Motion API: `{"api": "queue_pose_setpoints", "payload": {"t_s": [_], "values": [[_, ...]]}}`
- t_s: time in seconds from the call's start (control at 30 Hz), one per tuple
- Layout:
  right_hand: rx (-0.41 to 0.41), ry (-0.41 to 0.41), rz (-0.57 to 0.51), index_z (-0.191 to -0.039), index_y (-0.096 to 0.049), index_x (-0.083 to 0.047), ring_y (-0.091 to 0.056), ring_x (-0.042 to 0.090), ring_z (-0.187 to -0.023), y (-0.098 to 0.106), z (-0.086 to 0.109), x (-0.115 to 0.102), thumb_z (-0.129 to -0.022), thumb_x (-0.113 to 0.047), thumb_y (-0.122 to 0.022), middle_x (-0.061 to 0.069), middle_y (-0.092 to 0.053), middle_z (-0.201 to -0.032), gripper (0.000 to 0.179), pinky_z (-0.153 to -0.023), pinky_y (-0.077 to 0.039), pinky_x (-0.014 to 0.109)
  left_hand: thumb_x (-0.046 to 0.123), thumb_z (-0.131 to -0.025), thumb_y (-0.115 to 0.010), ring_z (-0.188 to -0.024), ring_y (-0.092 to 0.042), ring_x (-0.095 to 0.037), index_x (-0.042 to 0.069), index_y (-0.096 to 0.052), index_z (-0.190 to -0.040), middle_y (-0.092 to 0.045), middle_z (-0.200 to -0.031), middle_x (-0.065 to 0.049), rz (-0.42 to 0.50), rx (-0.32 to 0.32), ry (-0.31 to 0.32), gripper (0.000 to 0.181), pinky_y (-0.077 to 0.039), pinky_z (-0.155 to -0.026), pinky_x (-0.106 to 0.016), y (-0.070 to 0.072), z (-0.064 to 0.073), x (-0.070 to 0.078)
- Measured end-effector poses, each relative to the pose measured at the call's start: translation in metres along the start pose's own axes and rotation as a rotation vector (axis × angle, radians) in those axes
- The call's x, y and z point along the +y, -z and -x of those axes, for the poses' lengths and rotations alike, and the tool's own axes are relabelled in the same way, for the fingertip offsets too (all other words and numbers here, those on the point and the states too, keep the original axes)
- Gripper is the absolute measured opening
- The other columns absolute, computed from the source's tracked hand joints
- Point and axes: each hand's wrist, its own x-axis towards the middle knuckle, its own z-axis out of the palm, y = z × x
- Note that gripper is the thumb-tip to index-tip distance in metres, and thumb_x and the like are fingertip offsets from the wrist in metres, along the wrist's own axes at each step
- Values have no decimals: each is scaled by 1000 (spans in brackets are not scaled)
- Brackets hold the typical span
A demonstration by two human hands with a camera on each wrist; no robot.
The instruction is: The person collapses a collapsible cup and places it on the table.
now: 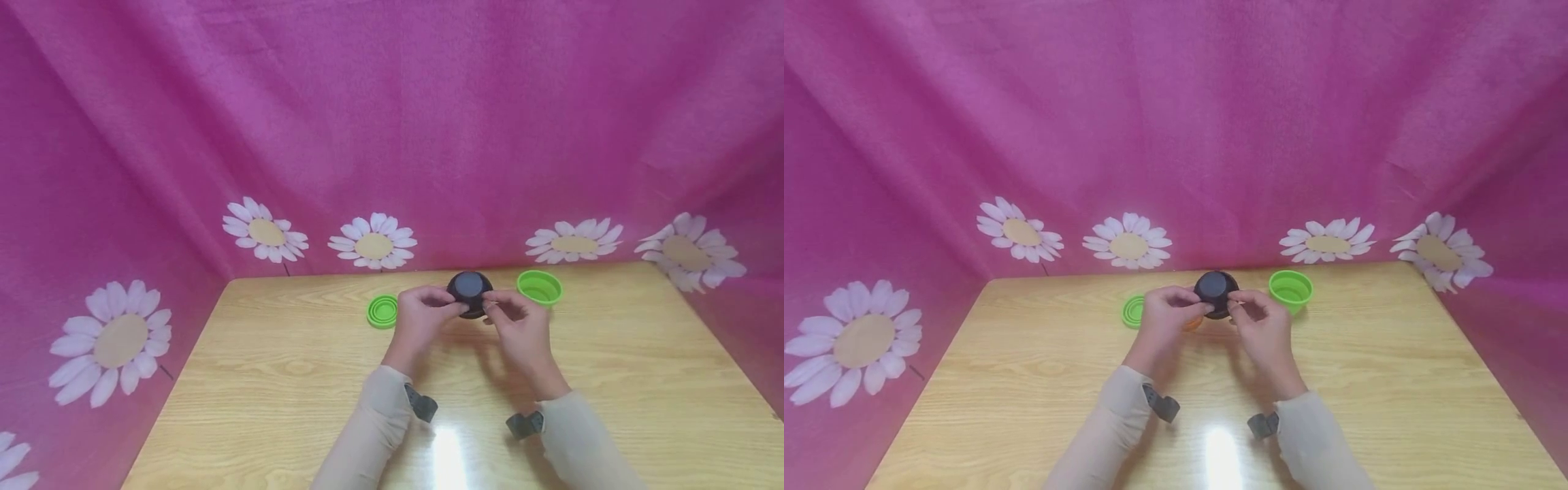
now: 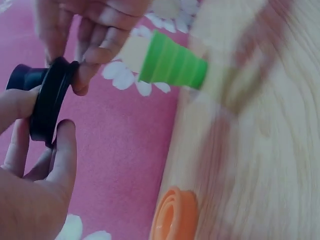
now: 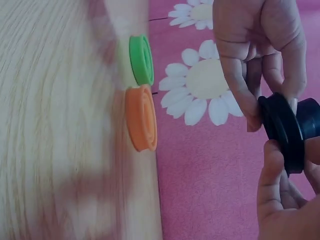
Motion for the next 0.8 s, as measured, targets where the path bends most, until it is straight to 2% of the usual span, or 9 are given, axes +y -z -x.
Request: {"api": "queue_pose_setpoints", "payload": {"t_s": [0.07,0.17,0.27,0.37,0.43,0.53,0.67,0.8], "values": [[8,-12,-32,-100,-68,11,-70,16,-72,0,-2,1,-89,12,-67,23,-68,-95,11,-64,-61,26,1,-75,-85,-77,-68,-13,-1,-75,-84,-73,-85,-7,136,-12,51,13,-58,-65,-24,0,-1,0],[30,-44,-111,-107,-60,15,-71,15,-71,0,-4,-1,-85,16,-69,16,-70,-91,24,-61,-61,27,-6,-80,-77,-77,-70,-17,-8,-73,-93,-72,-90,-13,375,-13,139,13,-61,-70,-27,-1,-4,1],[37,-128,-251,-116,-57,16,-71,13,-71,1,-7,-6,-85,19,-64,9,-72,-87,32,-61,-61,27,-11,-82,-72,-79,-72,-21,-7,-71,-97,-71,-93,-16,547,1,210,15,-62,-74,-32,-2,-5,1],[20,-270,-443,-119,-64,10,-71,13,-72,3,-9,-9,-91,13,-61,6,-74,-89,28,-65,-61,25,-14,-81,-72,-81,-72,-22,-3,-70,-96,-70,-96,-17,628,-2,246,20,-62,-73,-32,-2,-6,0],[10,-372,-565,-113,-71,1,-71,14,-74,5,-10,-10,-95,7,-62,6,-74,-92,21,-67,-61,25,-17,-80,-70,-84,-72,-24,-1,-69,-97,-69,-100,-19,671,-26,259,23,-62,-75,-33,-1,-5,0],[-25,-474,-676,-105,-74,-10,-72,15,-76,7,-10,-10,-97,0,-64,5,-74,-96,17,-70,-60,24,-21,-81,-67,-87,-72,-24,-2,-68,-99,-69,-103,-21,721,-61,271,26,-61,-80,-35,1,-4,-1],[-68,-506,-721,-112,-67,-10,-71,14,-76,7,-9,-9,-97,1,-62,6,-74,-93,19,-71,-60,25,-24,-81,-64,-90,-71,-24,-3,-68,-104,-70,-102,-20,741,-85,255,31,-61,-83,-37,2,-2,-2],[-65,-476,-665,-123,-59,-6,-71,14,-77,4,-8,-8,-95,5,-64,6,-72,-87,30,-72,-61,26,-24,-79,-63,-85,-71,-22,-1,-67,-102,-70,-95,-16,737,-62,219,33,-62,-79,-34,-1,0,-2]]}}
